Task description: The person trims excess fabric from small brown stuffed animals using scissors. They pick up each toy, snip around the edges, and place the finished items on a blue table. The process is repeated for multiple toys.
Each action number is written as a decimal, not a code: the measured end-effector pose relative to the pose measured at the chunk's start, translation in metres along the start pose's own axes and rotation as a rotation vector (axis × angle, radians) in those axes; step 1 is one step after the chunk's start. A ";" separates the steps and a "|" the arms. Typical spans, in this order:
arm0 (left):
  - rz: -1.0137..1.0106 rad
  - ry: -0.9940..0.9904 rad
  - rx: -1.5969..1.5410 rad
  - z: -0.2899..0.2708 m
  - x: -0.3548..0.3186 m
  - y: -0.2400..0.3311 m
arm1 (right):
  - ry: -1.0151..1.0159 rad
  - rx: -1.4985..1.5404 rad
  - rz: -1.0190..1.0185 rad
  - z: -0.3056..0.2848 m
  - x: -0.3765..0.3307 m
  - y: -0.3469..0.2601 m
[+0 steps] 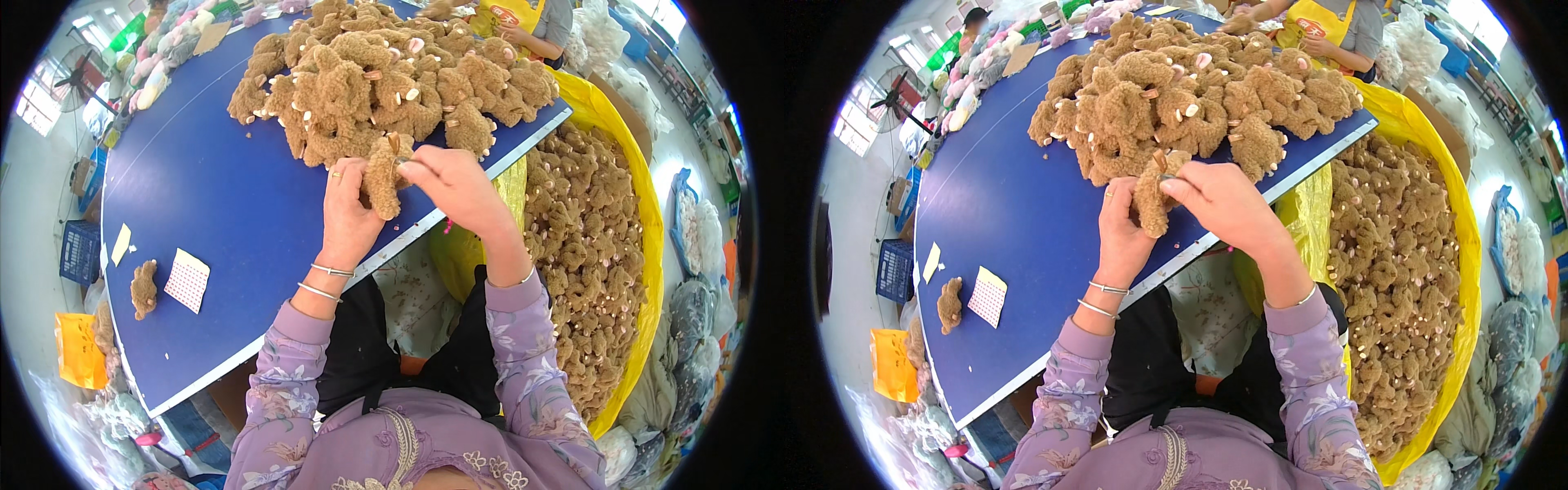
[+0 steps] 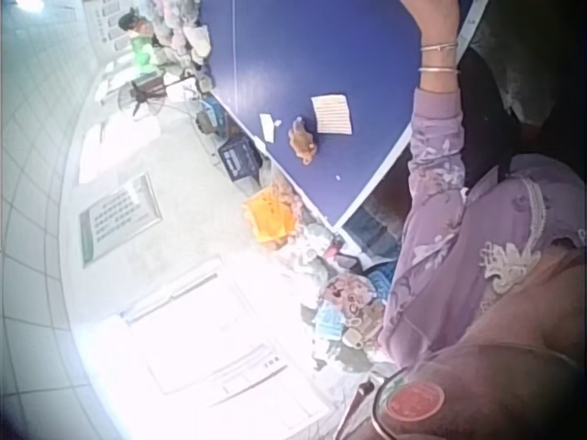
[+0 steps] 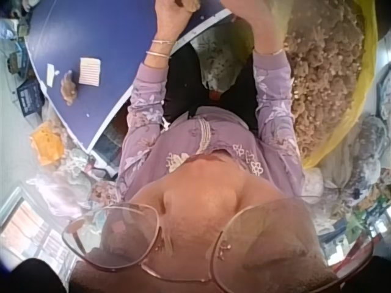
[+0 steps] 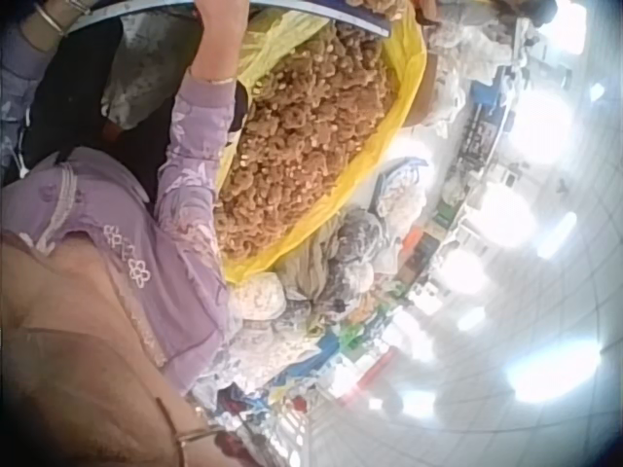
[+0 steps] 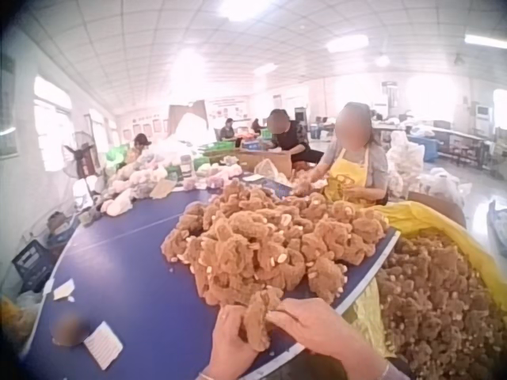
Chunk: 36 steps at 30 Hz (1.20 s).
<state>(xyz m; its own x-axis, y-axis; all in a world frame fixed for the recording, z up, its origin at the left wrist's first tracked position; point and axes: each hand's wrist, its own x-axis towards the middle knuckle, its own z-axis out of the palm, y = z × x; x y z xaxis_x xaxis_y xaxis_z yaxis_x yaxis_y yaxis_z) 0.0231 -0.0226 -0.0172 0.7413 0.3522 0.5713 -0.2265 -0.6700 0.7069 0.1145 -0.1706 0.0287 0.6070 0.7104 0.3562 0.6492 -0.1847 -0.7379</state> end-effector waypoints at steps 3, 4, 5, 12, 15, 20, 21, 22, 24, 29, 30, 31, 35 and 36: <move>-0.329 -0.055 -0.384 0.000 -0.002 -0.006 | 0.157 0.657 0.149 -0.014 -0.005 0.000; -0.435 -0.058 -0.553 -0.001 -0.003 -0.008 | 0.156 0.824 0.125 -0.023 -0.002 0.005; -0.478 -0.059 -0.747 -0.001 -0.002 -0.012 | 0.196 0.806 0.172 -0.027 -0.002 0.007; -0.646 0.000 -1.225 -0.006 -0.007 -0.038 | 0.188 0.262 0.171 -0.012 -0.004 0.016; -0.663 0.004 -1.241 -0.006 -0.007 -0.038 | 0.141 0.326 0.179 -0.001 -0.005 0.014; -0.705 -0.047 -1.296 -0.009 -0.009 -0.060 | 0.291 0.601 0.249 -0.011 -0.004 0.023; -0.729 -0.033 -1.309 -0.008 -0.011 -0.060 | 0.293 0.721 0.227 -0.015 -0.006 0.023; -0.752 -0.019 -1.323 -0.007 -0.012 -0.059 | 0.293 0.811 0.217 -0.016 -0.006 0.026; -0.791 0.000 -1.337 -0.006 -0.009 -0.051 | 0.304 0.993 0.196 -0.017 -0.007 0.036; -0.779 -0.038 -1.389 -0.007 -0.004 -0.046 | 0.222 0.708 0.159 -0.016 -0.015 0.030; -0.780 -0.037 -1.401 -0.007 -0.004 -0.046 | 0.196 0.561 0.098 -0.015 -0.016 0.027; -0.781 -0.038 -1.414 -0.006 -0.005 -0.046 | 0.170 0.414 0.038 -0.013 -0.017 0.022; -0.775 -0.063 -1.433 -0.006 -0.006 -0.056 | 0.052 0.116 -0.040 -0.011 -0.018 0.010; -0.777 -0.063 -1.430 -0.005 -0.006 -0.057 | 0.044 0.087 -0.056 -0.010 -0.018 0.012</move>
<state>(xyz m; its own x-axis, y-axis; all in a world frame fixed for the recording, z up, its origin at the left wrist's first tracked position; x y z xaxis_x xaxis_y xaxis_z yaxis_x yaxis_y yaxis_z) 0.0279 0.0164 -0.0588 0.9657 0.2473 -0.0789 -0.1494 0.7783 0.6099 0.1160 -0.1921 0.0191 0.5917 0.6872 0.4214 0.6415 -0.0849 -0.7624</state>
